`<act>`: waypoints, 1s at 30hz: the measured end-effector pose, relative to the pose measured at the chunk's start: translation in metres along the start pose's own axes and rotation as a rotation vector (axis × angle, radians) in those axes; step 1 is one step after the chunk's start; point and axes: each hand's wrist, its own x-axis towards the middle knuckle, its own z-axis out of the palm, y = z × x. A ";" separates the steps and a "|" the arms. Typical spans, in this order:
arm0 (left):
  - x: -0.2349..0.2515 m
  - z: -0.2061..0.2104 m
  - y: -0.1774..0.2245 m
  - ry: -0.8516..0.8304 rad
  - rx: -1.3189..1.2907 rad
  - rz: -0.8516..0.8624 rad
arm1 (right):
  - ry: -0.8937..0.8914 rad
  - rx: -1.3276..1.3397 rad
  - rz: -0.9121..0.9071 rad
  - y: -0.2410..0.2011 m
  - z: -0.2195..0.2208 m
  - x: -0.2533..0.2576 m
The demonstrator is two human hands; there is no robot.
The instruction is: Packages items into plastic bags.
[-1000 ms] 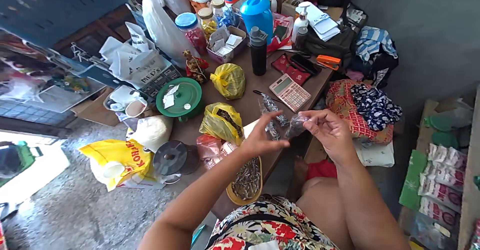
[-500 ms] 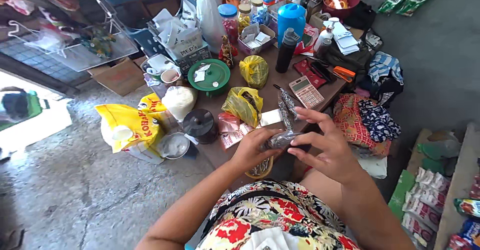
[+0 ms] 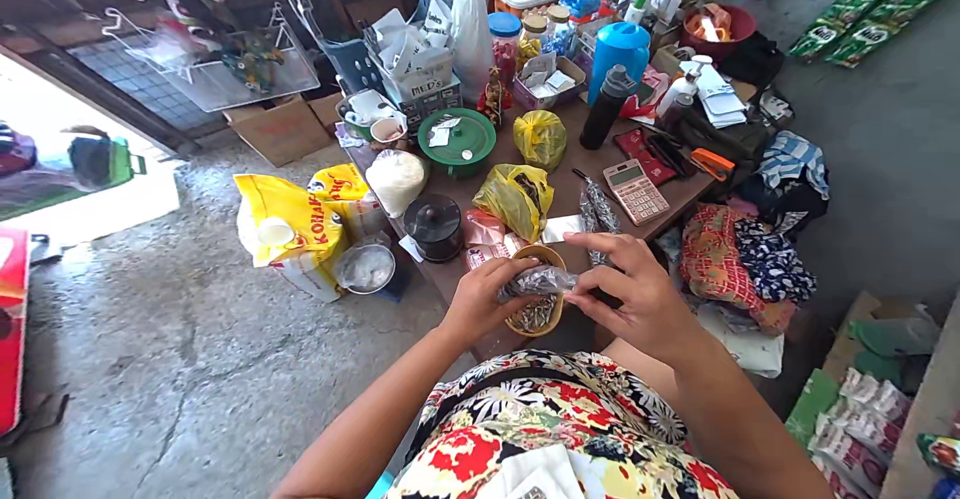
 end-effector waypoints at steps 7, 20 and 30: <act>-0.020 -0.002 0.001 0.008 0.049 0.014 | -0.141 -0.095 -0.036 -0.010 0.013 0.007; -0.054 -0.005 -0.012 -0.018 0.005 -0.033 | -0.193 0.094 0.096 -0.009 0.039 0.011; -0.062 -0.006 -0.019 -0.011 0.013 -0.066 | -0.088 -0.057 -0.158 -0.012 0.052 0.025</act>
